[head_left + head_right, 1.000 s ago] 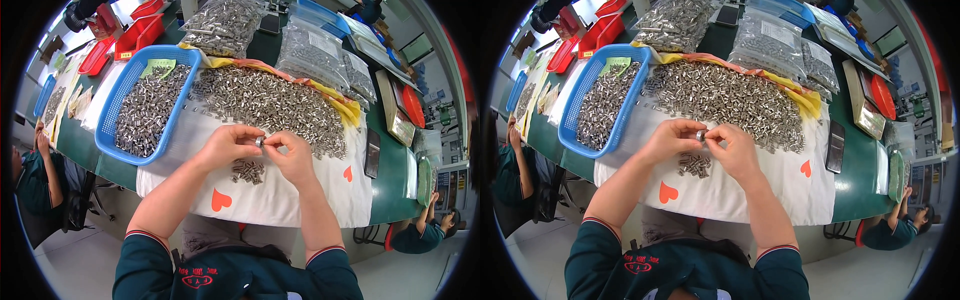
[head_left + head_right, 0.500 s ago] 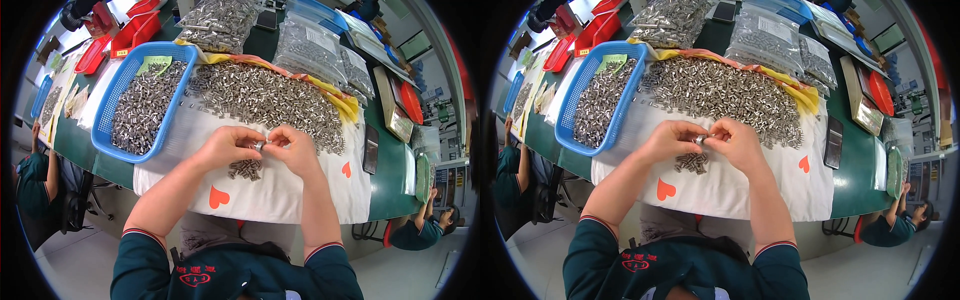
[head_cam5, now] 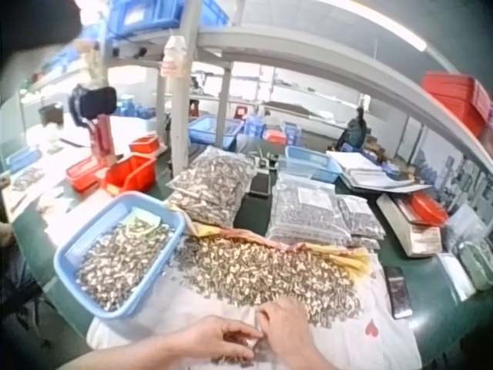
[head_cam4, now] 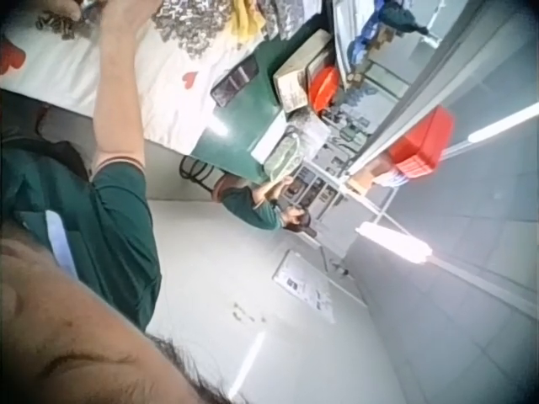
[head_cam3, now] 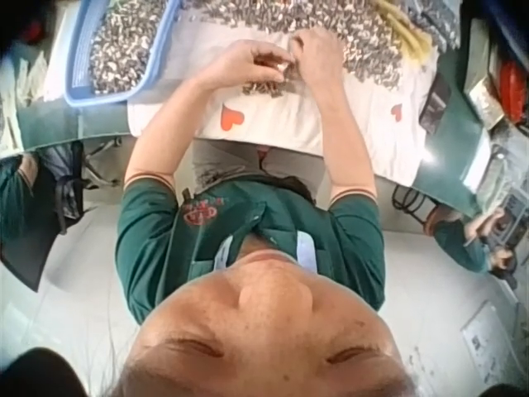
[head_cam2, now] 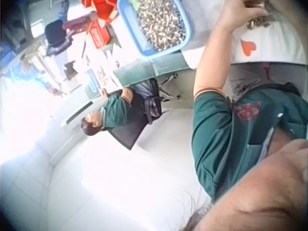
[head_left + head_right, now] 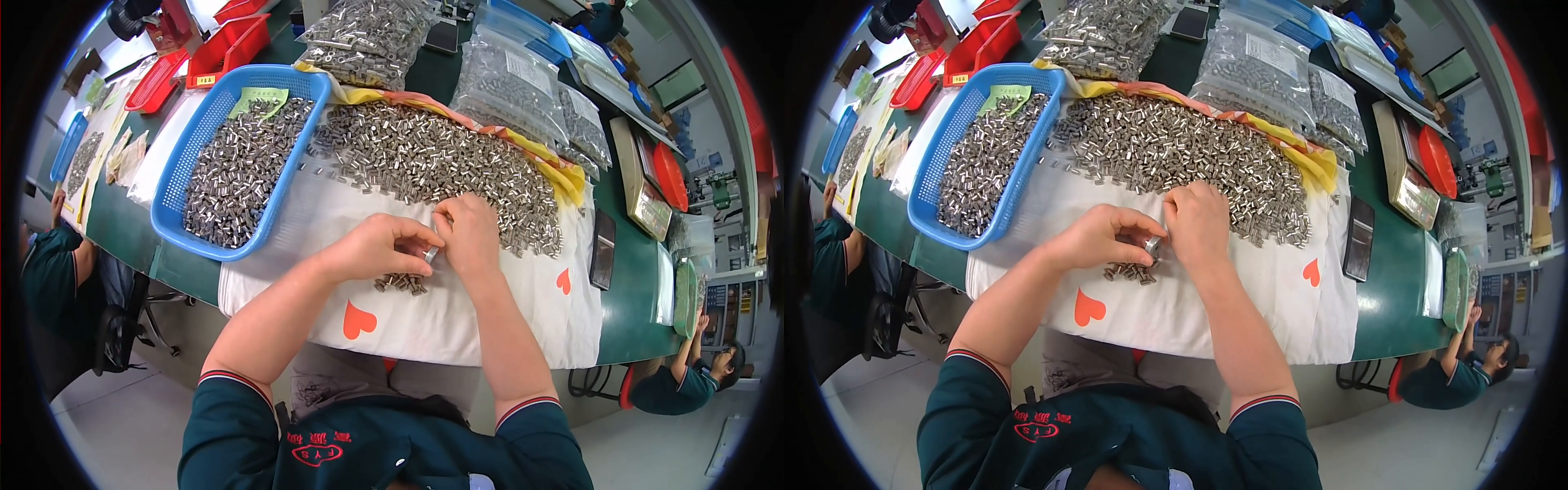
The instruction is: Sorting and inspecting small metal hardware components on a workbench in a manufacturing environment.
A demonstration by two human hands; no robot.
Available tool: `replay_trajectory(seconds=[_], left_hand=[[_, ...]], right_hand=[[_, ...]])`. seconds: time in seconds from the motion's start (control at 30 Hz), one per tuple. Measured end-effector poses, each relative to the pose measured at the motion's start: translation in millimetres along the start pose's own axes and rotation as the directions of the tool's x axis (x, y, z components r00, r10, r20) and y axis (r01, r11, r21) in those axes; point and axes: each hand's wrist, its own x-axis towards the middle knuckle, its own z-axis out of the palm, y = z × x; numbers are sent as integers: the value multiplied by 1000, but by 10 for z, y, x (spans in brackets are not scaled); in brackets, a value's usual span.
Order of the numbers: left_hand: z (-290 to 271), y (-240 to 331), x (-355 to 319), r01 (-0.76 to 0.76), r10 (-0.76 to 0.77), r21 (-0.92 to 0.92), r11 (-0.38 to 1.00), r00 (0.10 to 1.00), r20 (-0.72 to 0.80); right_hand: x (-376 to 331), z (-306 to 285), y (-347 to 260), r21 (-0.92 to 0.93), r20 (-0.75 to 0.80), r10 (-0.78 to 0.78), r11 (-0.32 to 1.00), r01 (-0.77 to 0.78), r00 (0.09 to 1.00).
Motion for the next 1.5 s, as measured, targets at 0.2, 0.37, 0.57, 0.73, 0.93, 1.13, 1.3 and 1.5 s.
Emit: replay_trajectory(seconds=[0.2, 0.37, 0.57, 0.73, 0.93, 1.13, 1.3, 1.5], left_hand=[[-1, -84, 37, 14, -38, -258, 966, 995, -89], [-48, -165, 66, 0, -77, -444, 896, 985, -154], [-66, -98, 59, -2, -97, -447, 894, 975, -199], [-81, -86, 44, 7, -90, -422, 907, 980, -176], [-44, -124, 54, 3, -92, -385, 923, 973, -214], [-41, -141, 51, 10, -95, -319, 948, 963, -251], [-47, -76, 41, 16, -102, -329, 944, 964, -247], [-24, -78, 33, 71, -120, -381, 922, 987, -107]], right_hand=[[-14, -42, -28, 7, -24, 18, 1000, -18, 1000], [-36, -129, -59, 65, 29, -8, 998, 6, 1000], [-73, -332, -110, 738, 295, 140, 596, -318, 945], [-90, -333, -155, 670, 223, 87, 709, -217, 971], [-131, -278, -228, 502, 45, 21, 864, -41, 999], [-137, -260, -277, 366, -66, -78, 926, 97, 995], [-143, -302, -260, 377, -74, -83, 920, 105, 994], [-70, -427, -67, 646, 432, 109, 655, -392, 895]])
